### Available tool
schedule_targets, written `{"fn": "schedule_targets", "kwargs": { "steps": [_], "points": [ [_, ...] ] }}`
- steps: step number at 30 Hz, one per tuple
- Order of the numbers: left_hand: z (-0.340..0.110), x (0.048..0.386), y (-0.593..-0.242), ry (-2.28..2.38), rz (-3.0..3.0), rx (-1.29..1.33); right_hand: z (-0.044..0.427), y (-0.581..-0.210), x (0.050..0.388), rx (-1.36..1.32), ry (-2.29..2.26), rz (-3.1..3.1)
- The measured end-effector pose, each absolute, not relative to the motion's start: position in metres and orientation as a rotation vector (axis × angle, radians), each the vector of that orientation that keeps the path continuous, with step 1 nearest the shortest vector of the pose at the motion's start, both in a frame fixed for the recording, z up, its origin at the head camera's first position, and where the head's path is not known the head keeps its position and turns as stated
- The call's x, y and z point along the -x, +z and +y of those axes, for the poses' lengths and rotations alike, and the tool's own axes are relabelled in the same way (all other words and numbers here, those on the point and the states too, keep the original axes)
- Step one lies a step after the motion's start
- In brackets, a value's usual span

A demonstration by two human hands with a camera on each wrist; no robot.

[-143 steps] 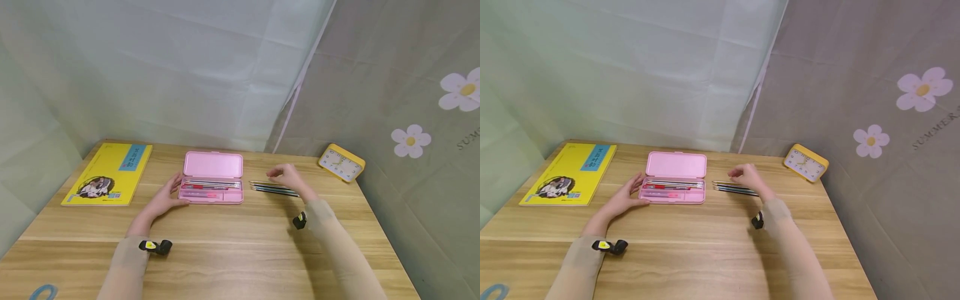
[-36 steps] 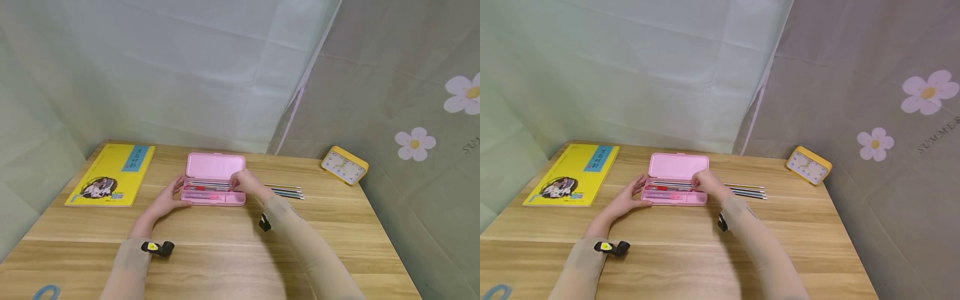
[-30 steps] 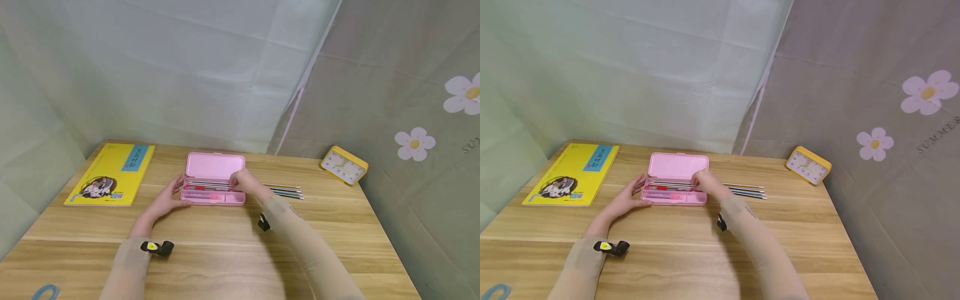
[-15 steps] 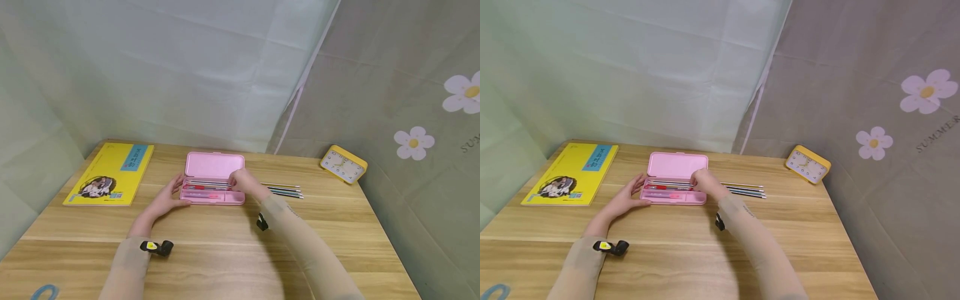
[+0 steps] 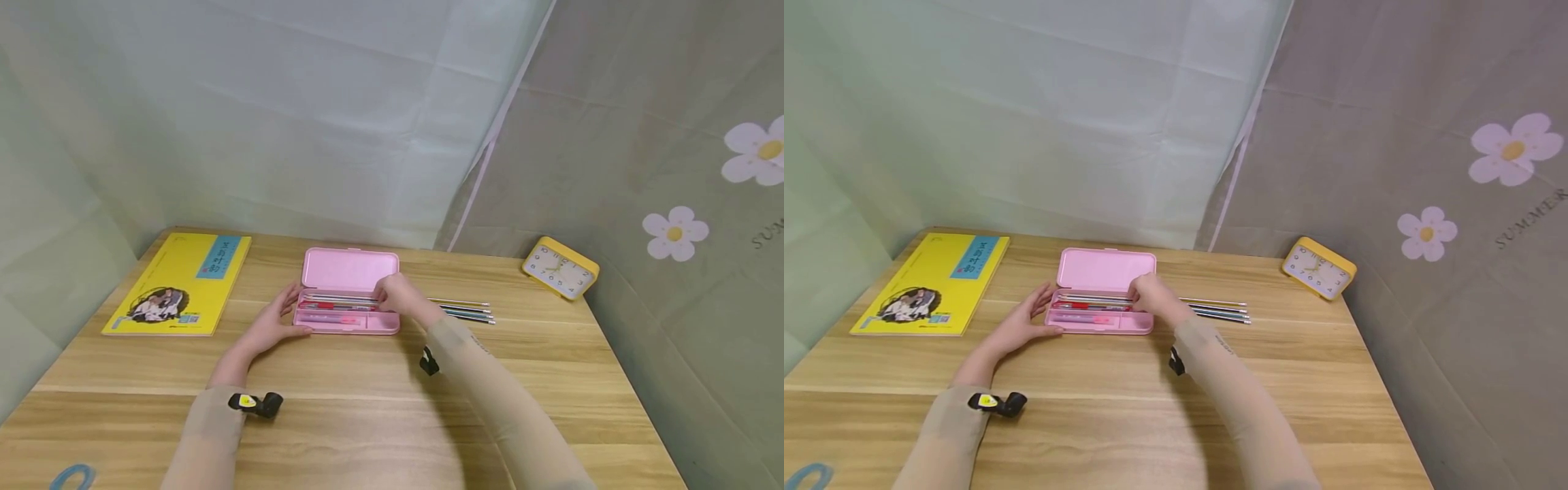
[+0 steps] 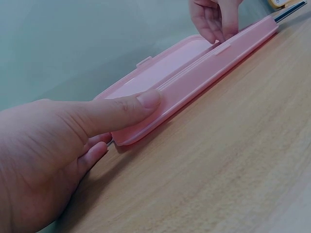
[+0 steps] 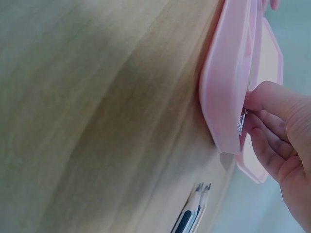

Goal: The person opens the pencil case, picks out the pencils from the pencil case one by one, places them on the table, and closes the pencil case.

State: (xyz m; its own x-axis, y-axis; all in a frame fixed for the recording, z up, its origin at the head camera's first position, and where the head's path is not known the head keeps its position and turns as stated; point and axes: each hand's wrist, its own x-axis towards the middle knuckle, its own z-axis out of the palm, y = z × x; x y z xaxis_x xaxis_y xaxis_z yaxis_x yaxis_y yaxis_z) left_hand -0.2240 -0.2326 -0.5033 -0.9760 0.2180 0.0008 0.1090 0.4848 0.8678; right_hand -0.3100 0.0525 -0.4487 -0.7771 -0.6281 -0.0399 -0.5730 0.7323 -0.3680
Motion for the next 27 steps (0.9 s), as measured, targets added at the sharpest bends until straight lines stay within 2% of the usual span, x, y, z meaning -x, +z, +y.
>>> {"fn": "schedule_targets", "kwargs": {
  "steps": [17, 27],
  "points": [
    [-0.234, 0.225, -0.504, 1.503, 2.619, -0.293, 0.053, -0.441, 0.31, 0.989, -0.459, 2.805],
    [-0.233, 0.224, -0.503, 1.497, 2.618, -0.289, 0.053, -0.438, 0.31, 0.955, -0.582, 2.728]
  ]
}}
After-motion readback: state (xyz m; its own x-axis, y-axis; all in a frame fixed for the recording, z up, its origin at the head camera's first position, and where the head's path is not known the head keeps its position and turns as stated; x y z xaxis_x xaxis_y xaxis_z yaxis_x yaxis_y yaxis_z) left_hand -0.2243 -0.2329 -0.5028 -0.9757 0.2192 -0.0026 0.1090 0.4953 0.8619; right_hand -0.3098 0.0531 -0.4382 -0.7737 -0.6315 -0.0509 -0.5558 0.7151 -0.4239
